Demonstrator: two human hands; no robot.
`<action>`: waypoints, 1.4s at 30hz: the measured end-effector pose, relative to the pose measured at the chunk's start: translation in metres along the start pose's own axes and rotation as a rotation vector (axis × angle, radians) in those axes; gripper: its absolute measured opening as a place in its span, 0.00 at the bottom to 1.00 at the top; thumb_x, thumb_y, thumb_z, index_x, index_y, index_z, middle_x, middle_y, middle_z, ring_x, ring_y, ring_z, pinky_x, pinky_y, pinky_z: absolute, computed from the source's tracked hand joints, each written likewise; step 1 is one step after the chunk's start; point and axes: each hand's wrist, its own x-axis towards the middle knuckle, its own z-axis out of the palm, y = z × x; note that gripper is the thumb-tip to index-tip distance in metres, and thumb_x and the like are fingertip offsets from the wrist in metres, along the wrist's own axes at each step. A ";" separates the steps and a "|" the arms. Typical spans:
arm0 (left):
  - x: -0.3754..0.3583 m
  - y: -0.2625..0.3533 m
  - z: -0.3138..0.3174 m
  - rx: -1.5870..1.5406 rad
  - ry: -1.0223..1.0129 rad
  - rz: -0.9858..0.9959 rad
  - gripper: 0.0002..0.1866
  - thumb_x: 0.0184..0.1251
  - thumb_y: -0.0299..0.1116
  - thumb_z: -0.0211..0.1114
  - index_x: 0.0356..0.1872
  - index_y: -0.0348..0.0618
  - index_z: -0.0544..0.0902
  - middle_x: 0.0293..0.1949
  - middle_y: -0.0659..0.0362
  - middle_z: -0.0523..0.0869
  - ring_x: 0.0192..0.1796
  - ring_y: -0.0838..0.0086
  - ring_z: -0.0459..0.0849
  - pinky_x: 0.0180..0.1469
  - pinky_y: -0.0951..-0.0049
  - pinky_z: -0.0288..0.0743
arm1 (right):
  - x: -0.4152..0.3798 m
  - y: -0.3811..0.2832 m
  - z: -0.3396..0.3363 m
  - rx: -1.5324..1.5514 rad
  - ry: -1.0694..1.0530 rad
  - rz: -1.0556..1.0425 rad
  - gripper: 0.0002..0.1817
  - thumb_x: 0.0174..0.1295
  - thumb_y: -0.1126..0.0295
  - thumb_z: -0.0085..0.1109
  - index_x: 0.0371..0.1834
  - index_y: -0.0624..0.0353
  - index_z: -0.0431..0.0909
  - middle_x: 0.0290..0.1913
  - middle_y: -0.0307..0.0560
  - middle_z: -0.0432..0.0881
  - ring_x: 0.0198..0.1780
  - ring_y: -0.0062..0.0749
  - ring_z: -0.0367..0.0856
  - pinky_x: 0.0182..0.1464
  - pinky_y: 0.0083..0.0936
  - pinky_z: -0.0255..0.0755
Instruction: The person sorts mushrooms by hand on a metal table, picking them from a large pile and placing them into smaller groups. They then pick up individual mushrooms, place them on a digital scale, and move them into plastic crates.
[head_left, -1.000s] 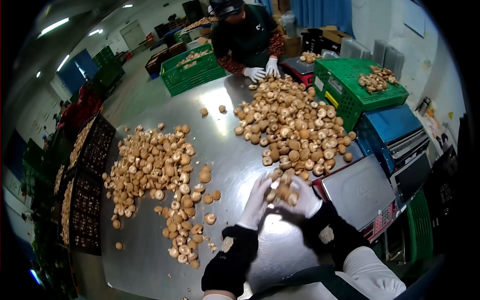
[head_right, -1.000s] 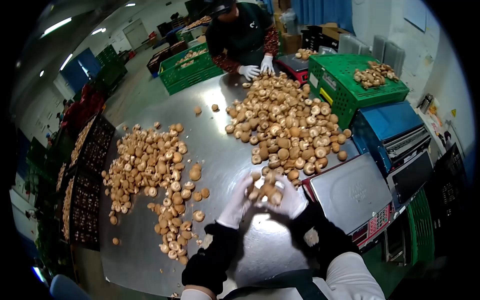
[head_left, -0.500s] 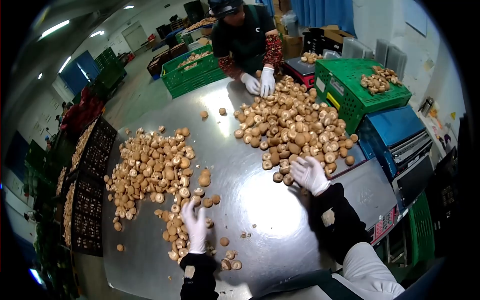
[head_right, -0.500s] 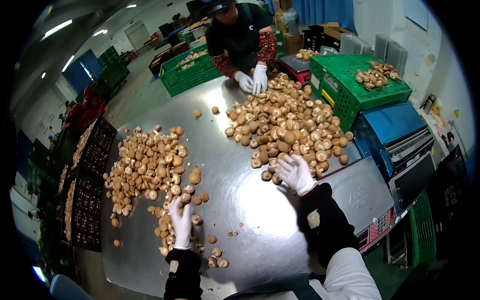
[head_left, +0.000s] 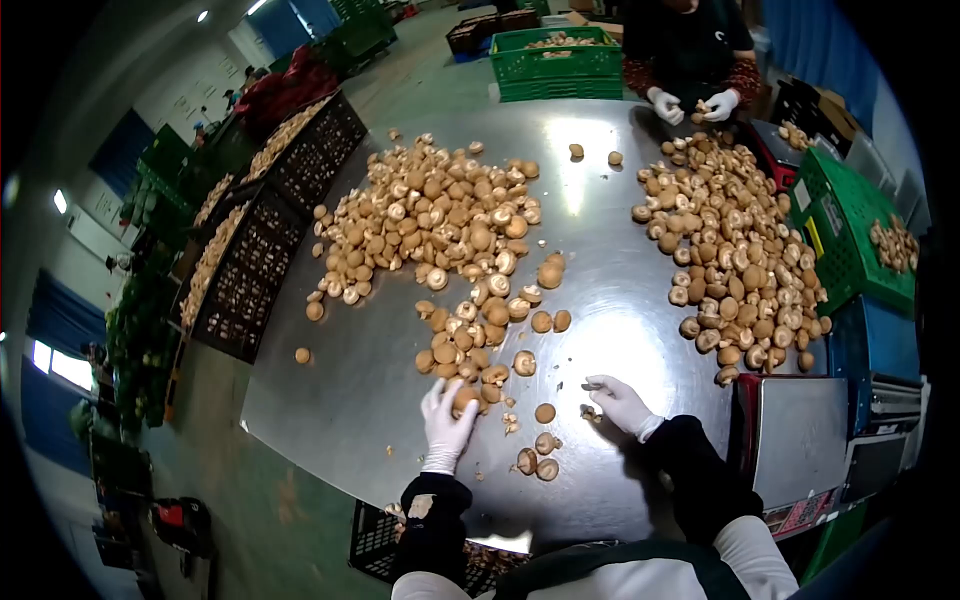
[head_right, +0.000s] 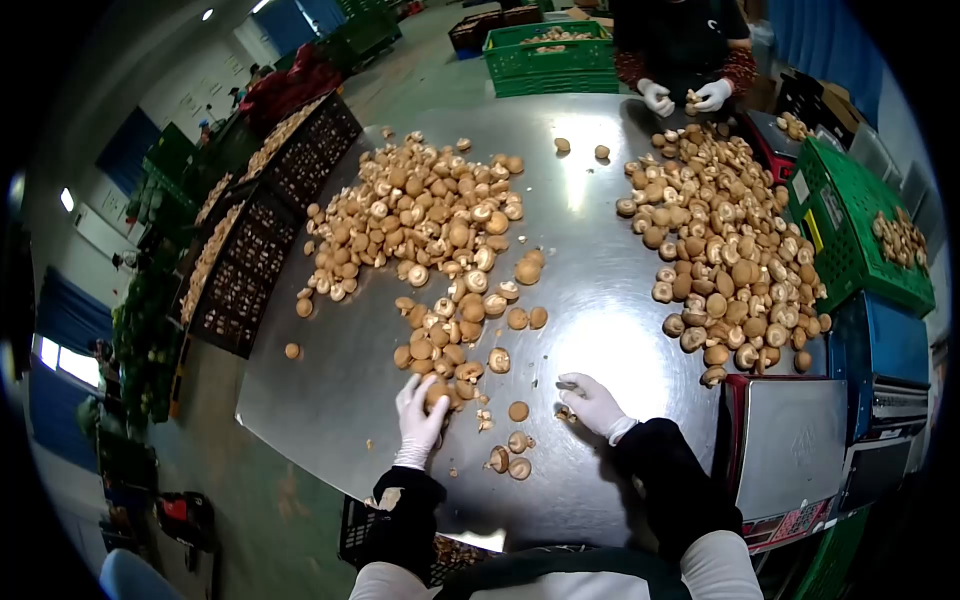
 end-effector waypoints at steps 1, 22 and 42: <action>-0.003 0.010 0.001 0.011 -0.050 0.033 0.26 0.53 0.44 0.69 0.55 0.50 0.78 0.59 0.47 0.72 0.60 0.53 0.69 0.63 0.59 0.64 | -0.007 -0.016 0.007 0.096 0.004 0.021 0.18 0.63 0.67 0.55 0.55 0.63 0.74 0.48 0.51 0.80 0.47 0.34 0.79 0.52 0.27 0.71; -0.081 0.075 -0.022 -0.807 0.165 -0.366 0.16 0.62 0.25 0.63 0.51 0.36 0.77 0.41 0.61 0.79 0.40 0.79 0.78 0.45 0.79 0.73 | -0.045 -0.033 0.034 -0.838 0.028 -0.438 0.26 0.50 0.62 0.65 0.54 0.54 0.73 0.51 0.48 0.74 0.52 0.45 0.71 0.56 0.38 0.62; -0.047 0.065 -0.020 0.445 -0.447 0.149 0.25 0.58 0.29 0.58 0.60 0.59 0.72 0.53 0.58 0.75 0.49 0.62 0.78 0.46 0.65 0.78 | -0.042 -0.042 0.050 -0.148 -0.234 -0.050 0.11 0.60 0.66 0.57 0.44 0.58 0.75 0.39 0.47 0.80 0.35 0.33 0.80 0.39 0.27 0.76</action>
